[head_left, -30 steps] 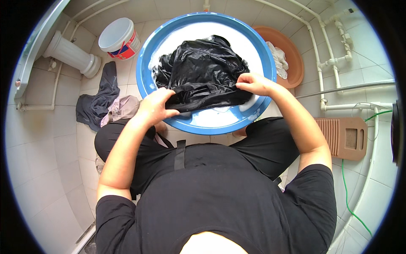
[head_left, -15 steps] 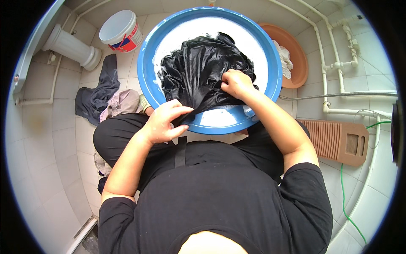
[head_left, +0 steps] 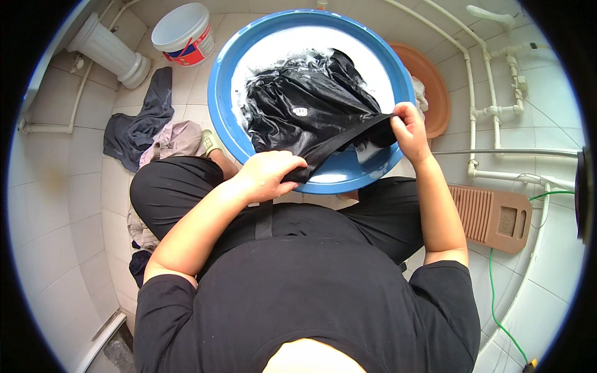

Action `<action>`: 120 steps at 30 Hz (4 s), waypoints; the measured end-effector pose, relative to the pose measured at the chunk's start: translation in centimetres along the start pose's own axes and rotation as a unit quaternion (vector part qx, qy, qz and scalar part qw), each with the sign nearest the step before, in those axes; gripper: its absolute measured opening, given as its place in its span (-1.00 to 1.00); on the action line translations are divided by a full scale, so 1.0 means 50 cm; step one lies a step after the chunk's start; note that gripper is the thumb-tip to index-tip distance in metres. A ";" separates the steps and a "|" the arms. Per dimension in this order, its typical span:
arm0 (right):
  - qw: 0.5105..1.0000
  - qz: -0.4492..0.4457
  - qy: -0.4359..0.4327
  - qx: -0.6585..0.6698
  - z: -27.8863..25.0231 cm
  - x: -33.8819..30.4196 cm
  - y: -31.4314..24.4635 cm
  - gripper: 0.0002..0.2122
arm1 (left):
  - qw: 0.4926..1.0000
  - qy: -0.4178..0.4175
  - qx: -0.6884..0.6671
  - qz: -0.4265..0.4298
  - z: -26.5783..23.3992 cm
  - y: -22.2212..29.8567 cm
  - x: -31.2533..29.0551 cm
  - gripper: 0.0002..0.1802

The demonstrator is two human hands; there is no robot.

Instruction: The person sits on the floor and hand-washes a white t-shirt in a blue basin filled with soapy water. They scrub the fabric against a washboard, rinse it, and wring it out. The person then places the white shirt aside and begins washing a black garment in the same basin.

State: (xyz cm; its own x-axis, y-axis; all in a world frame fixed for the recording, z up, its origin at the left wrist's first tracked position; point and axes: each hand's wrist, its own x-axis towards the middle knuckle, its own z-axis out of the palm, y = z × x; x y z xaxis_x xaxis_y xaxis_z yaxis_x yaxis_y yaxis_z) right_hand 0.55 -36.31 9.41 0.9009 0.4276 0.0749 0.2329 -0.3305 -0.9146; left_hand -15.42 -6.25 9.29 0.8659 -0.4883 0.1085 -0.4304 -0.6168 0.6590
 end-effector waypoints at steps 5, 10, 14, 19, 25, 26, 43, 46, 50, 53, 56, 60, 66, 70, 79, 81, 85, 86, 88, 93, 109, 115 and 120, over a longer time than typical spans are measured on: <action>0.936 -0.123 -0.063 -0.324 0.012 -0.012 -0.024 -0.67 | 0.993 0.069 -0.075 -0.059 -0.028 -0.024 0.008 -0.76; 0.941 -0.140 -0.154 -0.268 0.047 -0.025 0.014 -0.45 | 0.758 0.319 -0.556 -0.122 -0.084 -0.088 0.039 -0.78; 0.914 -0.077 -0.186 -0.352 0.111 -0.005 0.007 -0.71 | 0.753 0.364 -0.542 -0.086 -0.084 -0.149 0.050 -0.83; 0.987 -0.054 -0.153 -0.008 0.141 0.140 -0.038 -0.91 | 0.654 0.346 -0.654 -0.157 -0.074 -0.151 0.073 -0.57; 0.914 0.090 0.012 0.396 0.267 0.370 -0.059 -0.77 | 0.378 0.501 -0.721 -0.292 -0.045 -0.197 0.136 -0.49; 0.962 0.111 0.026 0.249 0.306 0.389 -0.039 -0.69 | 0.371 0.507 -0.721 -0.291 -0.035 -0.210 0.140 -0.50; 0.934 0.135 -0.115 -0.311 0.468 0.469 0.099 -0.56 | 0.421 0.482 -0.699 -0.319 0.014 -0.306 0.185 -0.83; 0.971 -0.028 0.054 -0.232 0.438 0.427 0.145 -0.57 | 0.404 0.472 -0.756 -0.206 -0.019 -0.273 0.204 -0.74; 0.964 0.064 -0.068 0.249 0.415 0.291 0.006 -0.65 | 0.346 0.401 -0.818 -0.224 -0.049 -0.253 0.206 -0.41; 0.995 -0.026 0.012 0.093 0.430 0.174 -0.062 -0.63 | 0.304 0.336 -0.849 -0.270 -0.008 -0.302 0.203 -0.59; 0.988 -0.138 0.038 0.048 0.418 0.122 -0.131 -0.68 | 0.362 0.131 -0.886 -0.257 -0.025 -0.255 0.182 -0.68; 0.972 -0.181 0.133 -0.074 0.415 0.141 -0.091 -0.81 | 0.416 0.145 -0.894 -0.083 0.062 -0.324 0.189 -0.68; 0.976 -0.062 0.210 -0.018 0.414 0.156 -0.061 -0.84 | 0.440 0.379 -0.748 -0.321 0.027 -0.186 0.231 -0.69; 0.984 -0.030 0.174 0.017 0.422 0.115 -0.116 -0.85 | 0.551 0.297 -0.737 -0.254 0.031 -0.233 0.212 -0.76; 0.983 -0.027 0.172 0.051 0.437 0.131 -0.094 -0.84 | 0.505 0.290 -0.786 -0.208 -0.002 -0.179 0.206 -0.61; 0.987 -0.042 0.140 0.071 0.443 0.131 -0.112 -0.88 | 0.481 0.221 -0.825 -0.197 0.013 -0.215 0.180 -0.57; 0.979 -0.082 0.170 -0.076 0.431 0.252 -0.031 -0.79 | 0.483 0.333 -0.753 -0.297 0.020 -0.200 0.188 -0.62; 0.976 -0.047 0.187 -0.103 0.430 0.288 -0.017 -0.76 | 0.485 0.308 -0.761 -0.301 0.031 -0.220 0.174 -0.60; 0.975 0.106 0.182 -0.072 0.407 0.362 0.033 -0.71 | 0.477 0.381 -0.731 -0.304 0.005 -0.202 0.174 -0.59; 0.959 -0.066 -0.075 -0.266 0.421 0.369 0.072 -0.48 | 0.389 0.486 -0.687 -0.374 -0.029 -0.225 0.171 -0.58; 0.998 -0.064 -0.014 0.015 0.456 0.210 -0.091 -0.77 | 0.466 0.442 -0.717 -0.272 -0.010 -0.296 0.171 -0.45; 0.932 -0.298 0.166 -0.120 0.430 0.163 -0.105 -0.90 | 0.400 0.214 -0.890 -0.050 0.060 -0.273 0.166 -0.64; 0.985 -0.059 0.150 -0.062 0.408 0.172 -0.069 -0.73 | 0.430 0.363 -0.756 -0.335 0.036 -0.172 0.206 -0.70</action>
State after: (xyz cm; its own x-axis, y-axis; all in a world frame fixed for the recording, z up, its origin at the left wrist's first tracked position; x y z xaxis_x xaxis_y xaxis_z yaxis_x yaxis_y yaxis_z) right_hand 0.01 -14.35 5.10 0.9283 0.2082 0.3081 0.3683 -0.4008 -0.8389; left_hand -3.27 -7.08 3.39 0.7537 0.1459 -0.6408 0.1604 0.9047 0.3946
